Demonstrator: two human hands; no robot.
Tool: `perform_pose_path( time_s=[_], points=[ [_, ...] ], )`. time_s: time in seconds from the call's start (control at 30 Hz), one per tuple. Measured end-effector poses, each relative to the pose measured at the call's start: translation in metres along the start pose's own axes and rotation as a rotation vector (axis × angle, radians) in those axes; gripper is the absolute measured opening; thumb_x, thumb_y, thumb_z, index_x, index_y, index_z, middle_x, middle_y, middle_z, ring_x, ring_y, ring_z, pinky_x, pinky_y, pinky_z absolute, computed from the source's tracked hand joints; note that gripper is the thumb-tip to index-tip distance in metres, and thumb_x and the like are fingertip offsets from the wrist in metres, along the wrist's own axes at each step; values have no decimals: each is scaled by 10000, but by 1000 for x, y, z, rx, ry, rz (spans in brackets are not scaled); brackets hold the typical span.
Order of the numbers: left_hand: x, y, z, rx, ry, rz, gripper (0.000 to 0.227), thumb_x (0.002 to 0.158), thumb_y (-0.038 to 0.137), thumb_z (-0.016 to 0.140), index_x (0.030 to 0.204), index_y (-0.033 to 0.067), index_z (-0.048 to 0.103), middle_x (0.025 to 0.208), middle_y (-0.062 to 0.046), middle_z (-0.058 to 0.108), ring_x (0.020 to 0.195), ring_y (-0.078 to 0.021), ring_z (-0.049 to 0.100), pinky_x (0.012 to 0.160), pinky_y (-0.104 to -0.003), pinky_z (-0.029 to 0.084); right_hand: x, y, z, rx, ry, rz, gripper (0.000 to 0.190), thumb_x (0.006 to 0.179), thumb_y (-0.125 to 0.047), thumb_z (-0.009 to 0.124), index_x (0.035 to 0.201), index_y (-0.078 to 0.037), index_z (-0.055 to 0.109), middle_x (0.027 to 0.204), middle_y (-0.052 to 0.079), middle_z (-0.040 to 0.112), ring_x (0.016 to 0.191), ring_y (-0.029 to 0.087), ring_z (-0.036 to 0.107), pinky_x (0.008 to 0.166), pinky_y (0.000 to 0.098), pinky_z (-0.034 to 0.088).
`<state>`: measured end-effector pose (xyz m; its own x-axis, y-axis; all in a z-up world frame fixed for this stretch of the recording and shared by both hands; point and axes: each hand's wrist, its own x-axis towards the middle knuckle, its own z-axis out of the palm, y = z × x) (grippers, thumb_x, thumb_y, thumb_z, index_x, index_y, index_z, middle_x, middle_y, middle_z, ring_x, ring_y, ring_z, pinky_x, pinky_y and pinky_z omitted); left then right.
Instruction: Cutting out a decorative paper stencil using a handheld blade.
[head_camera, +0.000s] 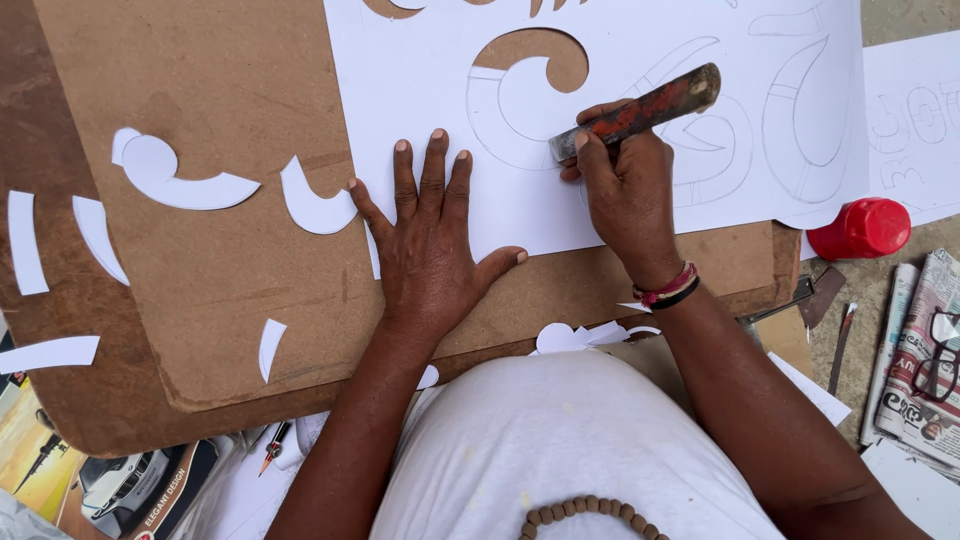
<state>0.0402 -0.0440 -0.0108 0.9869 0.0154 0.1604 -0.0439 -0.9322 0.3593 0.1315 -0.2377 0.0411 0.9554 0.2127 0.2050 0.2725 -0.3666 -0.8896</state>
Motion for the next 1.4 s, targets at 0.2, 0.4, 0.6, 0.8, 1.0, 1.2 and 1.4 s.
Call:
perform_pose_path(
  time_s=[0.2,0.4,0.6,0.8,1.0,1.2,1.4],
  points=[
    [2,4,-7,-25,-32,-22,1237,692,780,775,1588,72,301,1715,-101,37,1562,-319,-84,1138,-773,-156,-16,-1,0,-29,-50,0,188,1058,-46,521,1123,76,648,844,122,721,748,124,742,680,266,635],
    [0,2,-3,-38,14,-5,1251,681,786,770,1603,74,314,1715,-101,54,1568,-321,-65,1147,-767,-151,-19,-5,-1,-48,-81,10,201,1029,-36,522,1147,74,642,798,118,724,736,124,748,680,276,638],
    [2,5,-9,-20,-22,-30,1223,670,770,769,1574,71,332,1702,-114,60,1562,-322,-59,1146,-770,-142,-21,-7,-2,9,-73,66,181,1036,-61,560,1137,60,649,811,129,723,744,140,728,683,290,615],
    [3,11,-12,-19,-10,-10,1177,702,759,748,1549,36,366,1690,-153,81,1550,-368,-48,1117,-795,-121,21,-34,12,318,-76,-74,189,1070,-63,535,1209,48,601,955,142,726,857,152,734,768,294,634],
    [2,12,-17,-36,-47,-32,1189,712,779,716,1547,15,350,1687,-163,118,1558,-355,4,1147,-791,-48,65,-22,52,151,-75,-57,189,1029,-52,544,1157,48,639,859,119,720,753,140,742,692,275,641],
    [-1,8,-16,-28,-28,-13,1180,729,819,652,1548,23,356,1682,-155,126,1561,-344,22,1159,-783,-5,64,-25,55,73,-57,-52,186,1027,-48,539,1146,52,641,827,108,722,731,133,749,661,264,642],
    [-2,6,-12,-14,-4,-4,1169,725,823,644,1542,35,362,1687,-156,128,1560,-341,21,1159,-782,-7,64,-27,58,33,-42,-32,184,1028,-60,546,1136,52,643,816,109,722,719,132,749,649,261,638]
  ],
)
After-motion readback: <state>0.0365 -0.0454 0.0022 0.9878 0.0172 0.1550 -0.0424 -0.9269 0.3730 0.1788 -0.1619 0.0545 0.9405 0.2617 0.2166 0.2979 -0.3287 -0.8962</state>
